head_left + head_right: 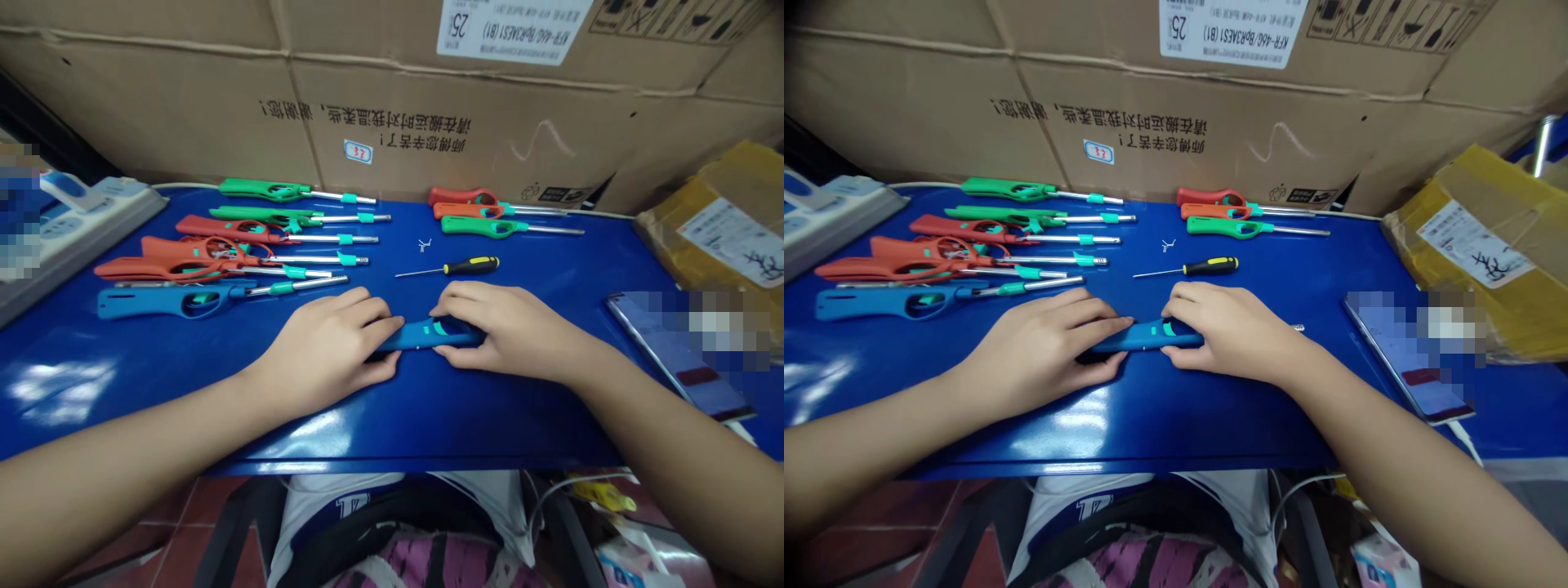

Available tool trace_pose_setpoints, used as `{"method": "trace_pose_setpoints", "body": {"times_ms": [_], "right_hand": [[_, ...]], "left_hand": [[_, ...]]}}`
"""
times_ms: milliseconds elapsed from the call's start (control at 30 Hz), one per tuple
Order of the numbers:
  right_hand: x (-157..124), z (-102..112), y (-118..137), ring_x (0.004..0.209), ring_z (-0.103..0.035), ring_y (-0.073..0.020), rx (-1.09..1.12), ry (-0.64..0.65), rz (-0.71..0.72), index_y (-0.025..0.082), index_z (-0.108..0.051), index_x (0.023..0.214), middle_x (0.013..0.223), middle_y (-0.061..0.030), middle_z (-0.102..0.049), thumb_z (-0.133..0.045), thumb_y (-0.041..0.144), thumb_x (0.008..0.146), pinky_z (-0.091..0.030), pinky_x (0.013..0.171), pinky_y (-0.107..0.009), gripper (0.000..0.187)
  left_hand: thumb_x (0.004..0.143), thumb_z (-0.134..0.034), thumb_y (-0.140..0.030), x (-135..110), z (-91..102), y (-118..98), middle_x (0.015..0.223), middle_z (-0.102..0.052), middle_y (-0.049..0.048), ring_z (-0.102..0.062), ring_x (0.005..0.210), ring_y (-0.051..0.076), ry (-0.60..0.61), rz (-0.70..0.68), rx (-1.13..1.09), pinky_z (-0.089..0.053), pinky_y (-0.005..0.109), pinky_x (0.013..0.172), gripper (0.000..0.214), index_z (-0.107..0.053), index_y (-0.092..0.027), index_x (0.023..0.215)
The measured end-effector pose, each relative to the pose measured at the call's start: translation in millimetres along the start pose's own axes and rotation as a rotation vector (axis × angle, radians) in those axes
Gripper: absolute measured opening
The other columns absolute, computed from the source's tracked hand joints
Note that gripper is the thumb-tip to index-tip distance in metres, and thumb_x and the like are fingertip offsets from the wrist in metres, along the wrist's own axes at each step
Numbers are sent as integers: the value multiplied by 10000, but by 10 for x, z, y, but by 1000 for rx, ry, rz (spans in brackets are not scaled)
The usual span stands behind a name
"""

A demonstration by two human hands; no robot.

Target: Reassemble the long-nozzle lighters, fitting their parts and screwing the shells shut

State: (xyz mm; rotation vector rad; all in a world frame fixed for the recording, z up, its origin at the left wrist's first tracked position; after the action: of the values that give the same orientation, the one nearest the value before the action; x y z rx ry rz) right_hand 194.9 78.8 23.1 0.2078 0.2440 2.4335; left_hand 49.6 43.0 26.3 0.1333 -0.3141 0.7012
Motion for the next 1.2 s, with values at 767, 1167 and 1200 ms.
{"method": "trace_pose_setpoints", "body": {"times_ms": [767, 1167, 1200], "right_hand": [[-38, 148, -12, 1004, -691, -235, 119, -105, 102, 175, -721, 1105, 1092, -95, -741, -585, 299, 1005, -548, 901, -374, 209], [-55, 218, 14, 1095, -705, -258, 70, -138, 92, 182, -666, 1292, 1215, -117, -748, -577, 393, 1020, -564, 944, -408, 356], [-54, 199, 39, 1141, -691, -267, 60, -139, 113, 184, -622, 1365, 1262, -123, -730, -612, 427, 999, -562, 967, -419, 440]], "left_hand": [[1041, -498, -277, 20, 102, 145, 1023, -727, 106, -678, 906, 243, -47, -18, -157, -544, 357, 788, 283, -677, -95, 1164], [1009, -543, -420, 29, -25, 395, 736, -656, -3, -593, 611, 124, 69, 451, -951, -486, 239, 570, 284, -661, -171, 941], [998, -554, -433, 18, -106, 410, 693, -634, -9, -558, 550, 112, 90, 537, -1117, -460, 227, 508, 302, -642, -168, 883]]}}
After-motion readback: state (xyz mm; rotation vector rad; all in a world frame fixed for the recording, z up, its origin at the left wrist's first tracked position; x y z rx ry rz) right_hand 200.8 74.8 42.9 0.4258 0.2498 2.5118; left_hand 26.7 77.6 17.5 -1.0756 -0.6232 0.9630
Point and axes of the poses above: each hand's wrist, its own x-axis towards the middle knuckle, its own z-axis out of the back of the hand, y = z × x, the point moved 8 cm from there along x, towards the middle knuckle
